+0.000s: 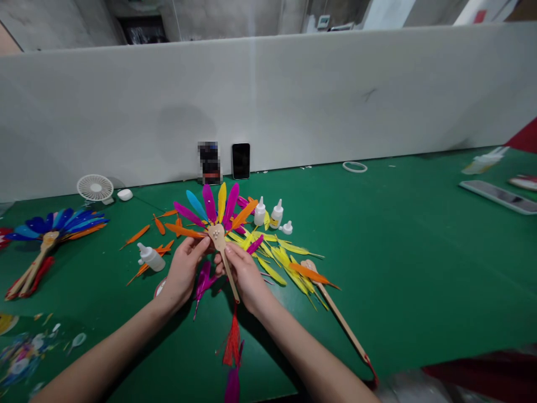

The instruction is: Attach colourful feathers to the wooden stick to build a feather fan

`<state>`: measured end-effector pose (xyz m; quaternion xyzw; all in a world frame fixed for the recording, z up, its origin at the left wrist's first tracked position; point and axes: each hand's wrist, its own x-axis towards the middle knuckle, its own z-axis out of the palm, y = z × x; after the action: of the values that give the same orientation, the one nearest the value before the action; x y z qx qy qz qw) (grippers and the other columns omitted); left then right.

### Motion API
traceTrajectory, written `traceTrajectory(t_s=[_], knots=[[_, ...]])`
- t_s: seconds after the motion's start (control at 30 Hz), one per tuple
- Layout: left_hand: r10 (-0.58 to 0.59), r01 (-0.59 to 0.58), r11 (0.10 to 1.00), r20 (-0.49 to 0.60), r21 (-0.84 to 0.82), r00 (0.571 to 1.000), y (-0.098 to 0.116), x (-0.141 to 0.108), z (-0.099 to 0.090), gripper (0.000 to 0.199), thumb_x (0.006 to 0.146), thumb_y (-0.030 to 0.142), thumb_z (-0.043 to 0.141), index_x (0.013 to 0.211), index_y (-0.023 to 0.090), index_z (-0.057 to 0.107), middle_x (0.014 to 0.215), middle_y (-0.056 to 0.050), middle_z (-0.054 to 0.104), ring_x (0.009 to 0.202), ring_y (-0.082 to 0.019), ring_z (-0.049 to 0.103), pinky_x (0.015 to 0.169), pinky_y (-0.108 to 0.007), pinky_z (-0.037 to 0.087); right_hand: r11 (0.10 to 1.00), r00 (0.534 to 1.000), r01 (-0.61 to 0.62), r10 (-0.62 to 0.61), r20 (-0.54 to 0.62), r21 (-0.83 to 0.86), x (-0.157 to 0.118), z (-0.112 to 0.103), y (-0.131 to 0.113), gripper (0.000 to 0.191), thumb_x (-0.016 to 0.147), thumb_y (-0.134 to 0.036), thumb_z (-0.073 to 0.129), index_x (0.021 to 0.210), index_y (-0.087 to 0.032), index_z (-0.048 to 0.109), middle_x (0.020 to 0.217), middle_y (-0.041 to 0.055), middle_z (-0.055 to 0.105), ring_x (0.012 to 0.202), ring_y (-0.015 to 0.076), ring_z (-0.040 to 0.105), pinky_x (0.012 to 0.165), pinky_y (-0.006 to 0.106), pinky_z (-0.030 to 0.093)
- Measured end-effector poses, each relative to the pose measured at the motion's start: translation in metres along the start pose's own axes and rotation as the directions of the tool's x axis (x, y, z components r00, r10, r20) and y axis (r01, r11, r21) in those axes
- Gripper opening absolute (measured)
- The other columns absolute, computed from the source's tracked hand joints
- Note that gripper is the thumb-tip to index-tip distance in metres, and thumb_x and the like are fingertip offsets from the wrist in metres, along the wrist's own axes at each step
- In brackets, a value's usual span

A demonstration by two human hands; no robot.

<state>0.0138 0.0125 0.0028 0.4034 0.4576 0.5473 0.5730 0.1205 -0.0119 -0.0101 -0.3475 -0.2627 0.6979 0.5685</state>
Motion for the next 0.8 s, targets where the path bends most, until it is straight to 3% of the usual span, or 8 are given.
traceTrajectory(t_s=[0.57, 0.8], knots=[[-0.021, 0.021, 0.998, -0.003, -0.051, 1.000, -0.001, -0.001, 0.002, 0.023, 0.059, 0.030, 0.070, 0.070, 0.013, 0.058, 0.069, 0.000, 0.062, 0.057, -0.009, 0.056, 0.058, -0.023, 0.044, 1.000, 1.000, -0.008, 0.008, -0.002, -0.001, -0.001, 0.001, 0.001, 0.023, 0.061, -0.037, 0.068, 0.073, -0.019, 0.063, 0.058, -0.0036, 0.058, 0.049, 0.0089, 0.050, 0.050, 0.022, 0.039], [0.095, -0.109, 0.984, -0.107, -0.141, 0.990, 0.012, 0.002, 0.001, 0.023, 0.061, 0.031, 0.068, 0.073, 0.017, 0.055, 0.067, 0.004, 0.058, 0.064, -0.008, 0.054, 0.066, -0.022, 0.041, 0.999, 1.000, -0.022, 0.022, -0.008, 0.026, -0.001, 0.002, 0.000, 0.027, 0.057, -0.038, 0.071, 0.072, -0.018, 0.061, 0.056, -0.0039, 0.058, 0.047, 0.0086, 0.050, 0.048, 0.022, 0.039]])
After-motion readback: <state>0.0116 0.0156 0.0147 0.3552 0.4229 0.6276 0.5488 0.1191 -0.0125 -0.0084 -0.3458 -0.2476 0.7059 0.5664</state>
